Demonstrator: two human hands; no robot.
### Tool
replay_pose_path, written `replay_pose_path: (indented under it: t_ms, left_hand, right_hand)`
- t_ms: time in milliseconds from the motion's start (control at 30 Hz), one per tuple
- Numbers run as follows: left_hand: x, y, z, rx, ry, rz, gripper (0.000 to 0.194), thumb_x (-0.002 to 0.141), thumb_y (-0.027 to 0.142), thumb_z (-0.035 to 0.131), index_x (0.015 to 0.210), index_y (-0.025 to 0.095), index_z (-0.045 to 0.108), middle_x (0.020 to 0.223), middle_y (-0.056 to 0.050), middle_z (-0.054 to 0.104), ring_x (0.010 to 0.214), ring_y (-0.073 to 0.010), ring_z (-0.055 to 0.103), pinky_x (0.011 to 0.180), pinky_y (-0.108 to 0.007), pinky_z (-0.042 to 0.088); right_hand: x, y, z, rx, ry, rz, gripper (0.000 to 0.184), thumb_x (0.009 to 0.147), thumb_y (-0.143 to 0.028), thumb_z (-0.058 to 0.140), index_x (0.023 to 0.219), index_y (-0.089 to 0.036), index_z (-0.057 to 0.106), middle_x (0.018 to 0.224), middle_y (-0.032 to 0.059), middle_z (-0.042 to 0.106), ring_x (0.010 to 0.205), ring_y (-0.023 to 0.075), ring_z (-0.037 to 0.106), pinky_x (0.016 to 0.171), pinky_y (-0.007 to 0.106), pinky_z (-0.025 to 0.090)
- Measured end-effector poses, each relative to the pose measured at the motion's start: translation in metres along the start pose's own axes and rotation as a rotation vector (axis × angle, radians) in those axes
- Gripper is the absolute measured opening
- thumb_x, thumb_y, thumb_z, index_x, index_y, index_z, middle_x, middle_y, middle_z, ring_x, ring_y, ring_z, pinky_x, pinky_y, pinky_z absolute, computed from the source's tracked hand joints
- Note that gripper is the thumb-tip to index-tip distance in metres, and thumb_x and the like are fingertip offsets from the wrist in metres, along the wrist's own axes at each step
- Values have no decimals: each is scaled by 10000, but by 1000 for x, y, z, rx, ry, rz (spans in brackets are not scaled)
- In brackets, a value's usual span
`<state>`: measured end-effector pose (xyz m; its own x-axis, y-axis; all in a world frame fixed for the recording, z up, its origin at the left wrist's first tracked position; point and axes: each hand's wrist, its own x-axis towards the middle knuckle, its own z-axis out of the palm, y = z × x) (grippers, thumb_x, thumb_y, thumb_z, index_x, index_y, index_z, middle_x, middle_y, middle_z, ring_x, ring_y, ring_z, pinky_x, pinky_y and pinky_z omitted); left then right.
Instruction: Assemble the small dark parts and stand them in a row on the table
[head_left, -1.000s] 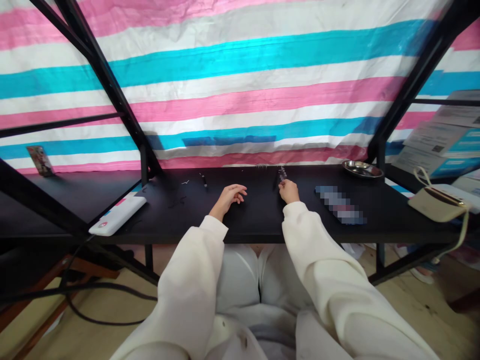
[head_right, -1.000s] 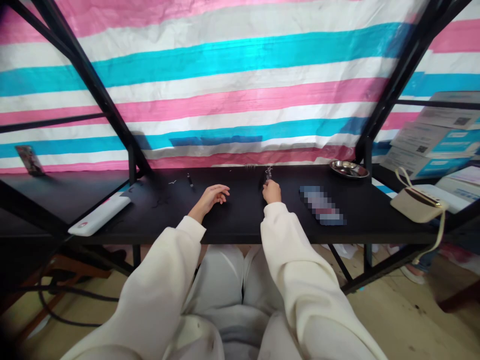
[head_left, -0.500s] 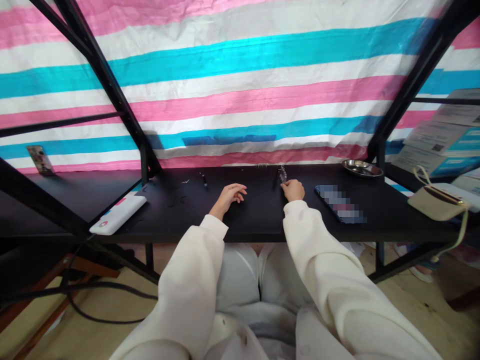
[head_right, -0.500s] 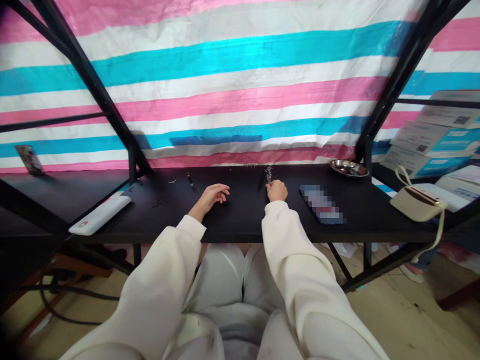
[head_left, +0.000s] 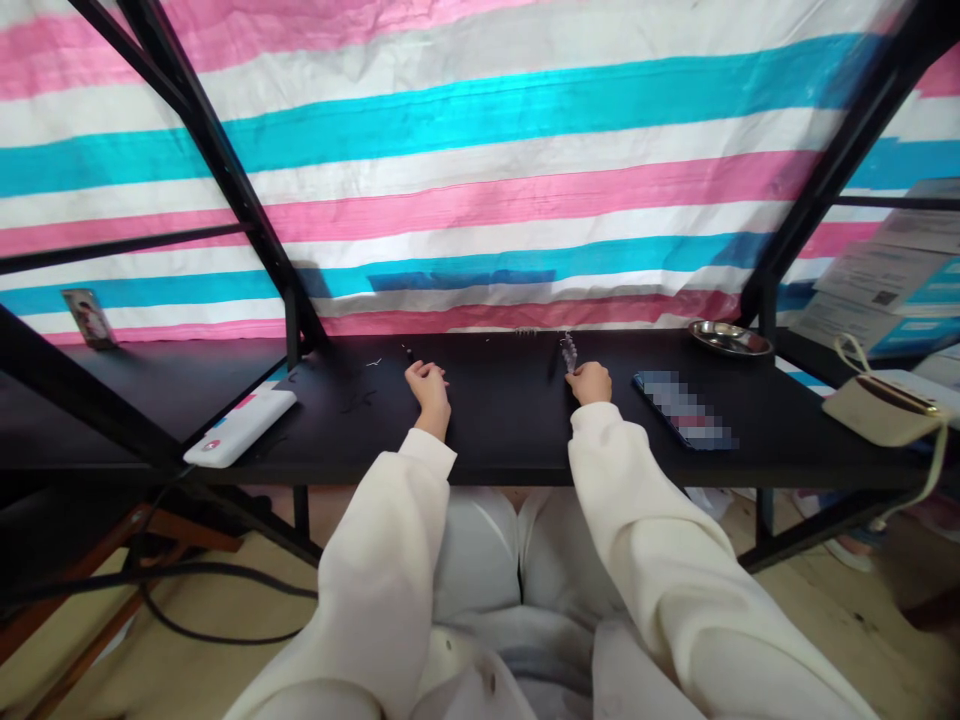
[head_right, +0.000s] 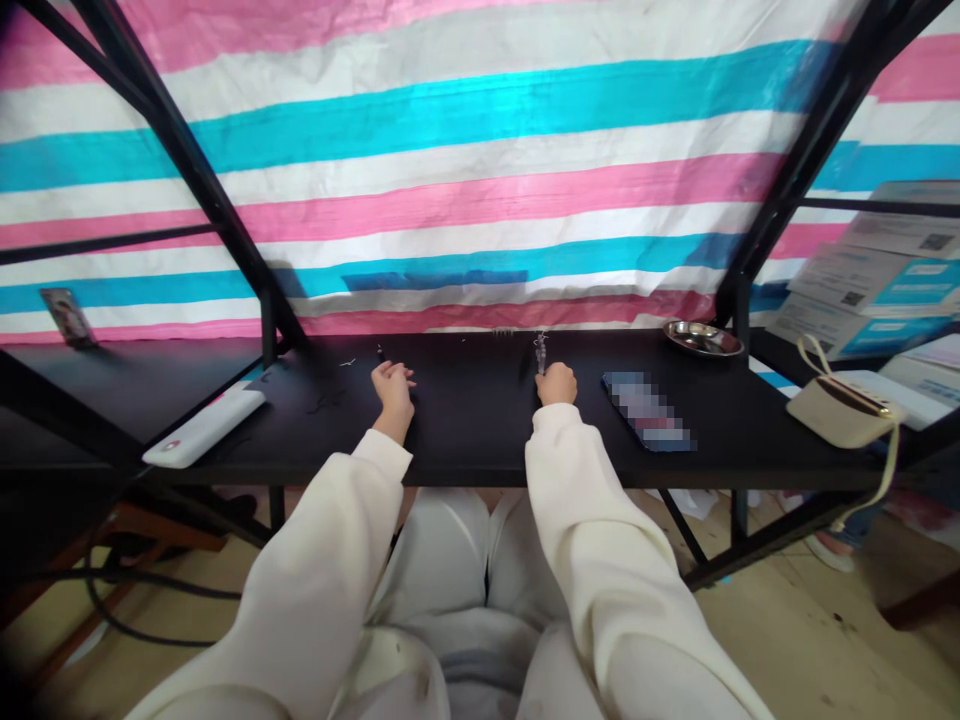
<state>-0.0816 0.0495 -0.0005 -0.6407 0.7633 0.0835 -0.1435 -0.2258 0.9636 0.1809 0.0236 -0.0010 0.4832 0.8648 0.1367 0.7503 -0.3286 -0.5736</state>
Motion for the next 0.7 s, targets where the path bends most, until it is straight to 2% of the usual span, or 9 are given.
replay_pose_path:
  t_ms: [67,133,233,333,400,500,567,633,700]
  left_hand:
    - [5,-3,0,6,144,33,484,677,21,487,1123,167,370,1152,-103,483,836,-90,582,673,-200,475]
    - [8,-6,0,33,225,72,586,665,-2,503,1190,173,310,1284,-136,368,992,-111,544,830,-232,452]
    - [14,-6,-2,168,223,129,721,666,16,529,1294,149,200,1378,-181,223,1188,-170,427,980,-275,364]
    - [27,-1,-8,453,102,246,832,651,52,575,1353,89,130,1427,-224,125,1341,-252,185,1084,-347,219]
    - [37,6,-15,657,4,318,887,637,69,603,1378,101,117,1452,-227,61,1358,-307,101,1091,-426,174]
    - [52,15,-26,890,-151,453,904,636,123,646,1396,167,160,1476,-200,17,1336,-370,150,1046,-502,228]
    - [59,20,-32,1016,-252,572,856,659,163,649,1393,187,209,1485,-182,24,1325,-378,179,1021,-514,264]
    - [67,22,-36,1106,-358,671,756,691,175,624,1370,194,291,1481,-169,100,1307,-363,237,1008,-503,288]
    - [75,22,-40,1163,-460,706,575,725,148,569,1285,177,438,1432,-168,262,1241,-338,365,991,-471,323]
  right_hand:
    - [-2,-1,-1,-18,7,-2,247,718,-289,611,911,-140,654,955,154,650,924,259,615,762,311,454]
    - [-5,-1,-2,-32,23,-4,281,714,-295,618,944,-134,620,966,153,643,918,254,615,759,315,454]
    - [-9,-2,-2,-36,32,-12,280,732,-306,602,953,-136,580,958,158,638,904,254,615,752,329,455]
    - [-11,-3,-3,-27,38,-22,230,770,-315,554,924,-146,570,934,156,639,888,249,616,748,337,451]
    - [-12,-4,-2,-14,47,-31,201,785,-313,531,900,-153,573,911,144,642,872,243,617,746,335,446]
    - [-13,-5,-2,1,60,-44,180,793,-307,514,875,-163,583,884,129,644,850,234,617,744,329,439]
    - [-14,-5,-2,3,63,-47,177,796,-306,508,869,-166,588,877,124,643,840,229,616,743,327,437]
    - [-14,-5,-2,1,60,-49,171,798,-301,505,867,-171,591,877,120,642,838,227,615,743,326,435]
    - [-15,-6,-2,-7,54,-53,165,800,-296,502,866,-175,594,878,118,641,845,229,613,746,325,433]
